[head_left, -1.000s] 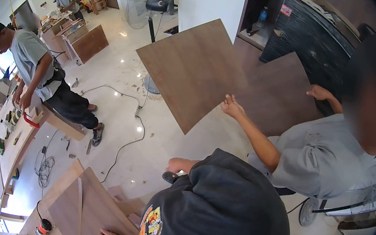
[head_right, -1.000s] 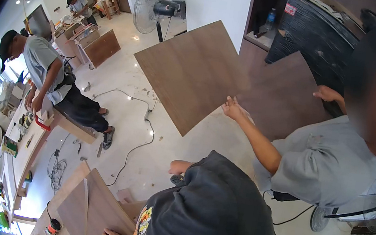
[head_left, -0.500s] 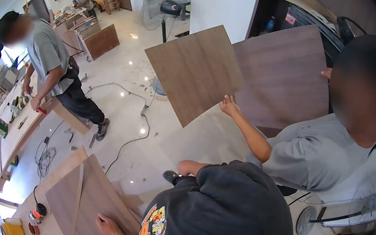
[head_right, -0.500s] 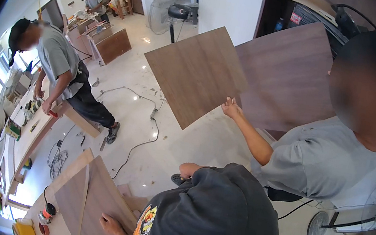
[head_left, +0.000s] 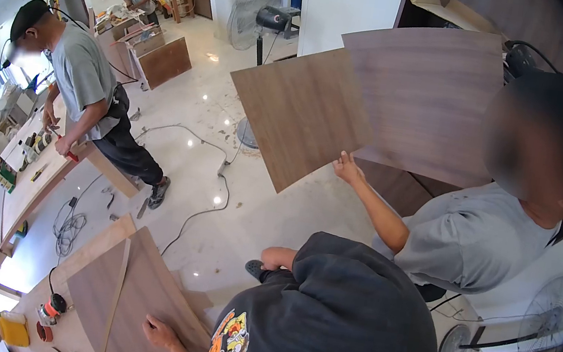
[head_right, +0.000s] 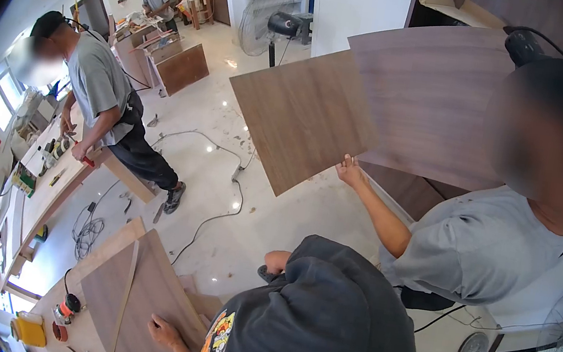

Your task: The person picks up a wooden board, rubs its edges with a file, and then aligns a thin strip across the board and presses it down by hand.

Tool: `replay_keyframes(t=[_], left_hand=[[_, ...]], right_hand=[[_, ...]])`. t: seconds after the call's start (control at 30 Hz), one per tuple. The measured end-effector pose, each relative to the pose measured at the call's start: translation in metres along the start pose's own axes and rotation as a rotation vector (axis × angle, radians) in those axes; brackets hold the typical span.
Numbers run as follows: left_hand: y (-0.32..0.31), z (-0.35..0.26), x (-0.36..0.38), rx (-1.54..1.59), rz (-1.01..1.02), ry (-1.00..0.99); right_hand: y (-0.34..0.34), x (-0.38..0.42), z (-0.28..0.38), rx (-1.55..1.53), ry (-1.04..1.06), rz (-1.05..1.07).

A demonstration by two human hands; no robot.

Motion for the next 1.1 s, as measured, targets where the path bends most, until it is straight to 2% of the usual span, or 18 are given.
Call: replay_keyframes(t=[0.23, 0.47, 0.63, 0.9, 0.97, 1.03, 1.1], left_hand=[[-0.003, 0.009, 0.003, 0.047, 0.009, 0.012], [-0.001, 0.004, 0.003, 0.041, 0.011, -0.002], [0.01, -0.019, 0.002, -0.005, -0.01, 0.0], [-0.003, 0.014, 0.003, 0.036, 0.031, -0.019], [0.005, -0.003, 0.001, 0.023, 0.028, -0.023], [0.032, -0.052, 0.0, -0.005, 0.024, -0.028], [0.034, -0.059, 0.002, 0.06, -0.005, -0.04]], right_hand=[[0.014, 0.017, -0.009, 0.03, -0.02, 0.042], [0.003, 0.012, -0.01, 0.034, 0.002, -0.016], [0.001, 0.01, -0.009, 0.033, 0.005, 0.007], [0.016, 0.02, -0.01, 0.04, 0.008, 0.018], [0.014, 0.018, -0.011, 0.044, 0.002, 0.022], [0.013, 0.017, -0.014, 0.042, -0.002, 0.018], [0.009, 0.015, -0.019, 0.036, -0.012, 0.013]])
Point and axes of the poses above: each hand's wrist, its own x-axis away from the middle knuckle, its own y-axis out of the back of the hand, z = x × y, the point moved 1 cm from there along -x, towards the middle knuckle, and after that the axes turned 14 degrees about -z, right-handed, at the moved point
